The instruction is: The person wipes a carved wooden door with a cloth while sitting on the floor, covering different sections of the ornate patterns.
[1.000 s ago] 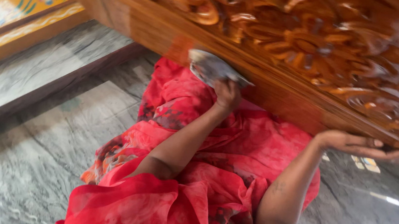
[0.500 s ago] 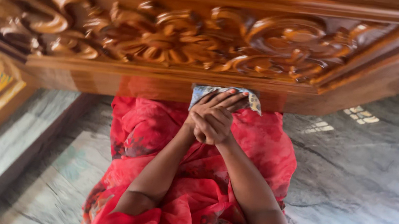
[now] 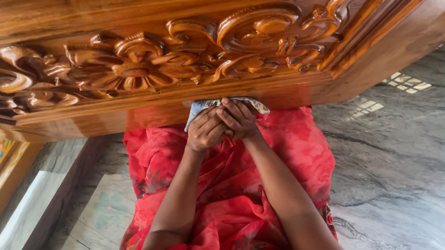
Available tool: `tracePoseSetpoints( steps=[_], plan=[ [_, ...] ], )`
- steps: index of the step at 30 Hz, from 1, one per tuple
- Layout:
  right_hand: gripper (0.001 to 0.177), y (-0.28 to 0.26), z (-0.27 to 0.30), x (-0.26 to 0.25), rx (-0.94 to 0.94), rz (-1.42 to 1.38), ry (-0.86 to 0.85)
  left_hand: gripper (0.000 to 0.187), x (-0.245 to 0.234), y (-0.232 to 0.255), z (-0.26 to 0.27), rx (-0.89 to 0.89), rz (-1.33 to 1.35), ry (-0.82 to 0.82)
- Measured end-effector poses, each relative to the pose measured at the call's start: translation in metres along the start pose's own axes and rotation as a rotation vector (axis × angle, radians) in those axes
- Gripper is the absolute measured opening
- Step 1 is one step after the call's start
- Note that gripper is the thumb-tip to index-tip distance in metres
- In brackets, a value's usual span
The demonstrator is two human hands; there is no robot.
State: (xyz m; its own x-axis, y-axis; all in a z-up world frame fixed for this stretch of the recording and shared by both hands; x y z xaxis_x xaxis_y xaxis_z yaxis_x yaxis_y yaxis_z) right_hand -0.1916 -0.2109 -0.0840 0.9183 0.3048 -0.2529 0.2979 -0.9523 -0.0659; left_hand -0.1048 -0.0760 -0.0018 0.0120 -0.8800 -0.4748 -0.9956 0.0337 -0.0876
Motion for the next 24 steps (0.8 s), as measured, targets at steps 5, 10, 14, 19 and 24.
tracePoseSetpoints(
  steps=[5, 10, 14, 19, 24],
  plan=[
    [0.049, 0.009, 0.027, 0.025, 0.145, 0.320, 0.103, 0.019, -0.007, -0.001, -0.003, -0.060, -0.159, 0.170],
    [0.057, 0.037, 0.059, 0.019, 0.470, 0.352, 0.421, 0.053, 0.021, -0.023, 0.045, -0.239, -0.551, 0.037],
    [0.059, 0.101, 0.113, -0.008, 0.719, 0.526, 0.542, 0.072, 0.048, -0.032, 0.078, -0.283, -0.596, -0.043],
    [0.058, 0.131, 0.122, -0.052, 0.779, 0.464, 0.625, 0.074, 0.059, -0.029, 0.087, -0.319, -0.604, -0.037],
    [0.060, 0.041, 0.033, 0.008, 0.509, 0.217, 0.304, 0.072, 0.074, -0.034, 0.113, -0.323, -0.614, -0.040]
  ],
)
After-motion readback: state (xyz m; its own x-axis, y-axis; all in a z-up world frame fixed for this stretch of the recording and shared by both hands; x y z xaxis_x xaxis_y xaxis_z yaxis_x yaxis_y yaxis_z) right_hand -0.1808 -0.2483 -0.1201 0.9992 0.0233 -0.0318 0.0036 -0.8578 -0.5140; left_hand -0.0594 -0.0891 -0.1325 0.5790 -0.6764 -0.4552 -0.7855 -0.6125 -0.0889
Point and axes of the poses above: each hand's wrist, its own z-axis away from the middle knuckle, its own x-axis out of the palm, y = z × x, the point moved 1 cm from there along -z, towards the middle knuckle, and after that the axes turned 14 degrees about -z, right-handed, at the moved point
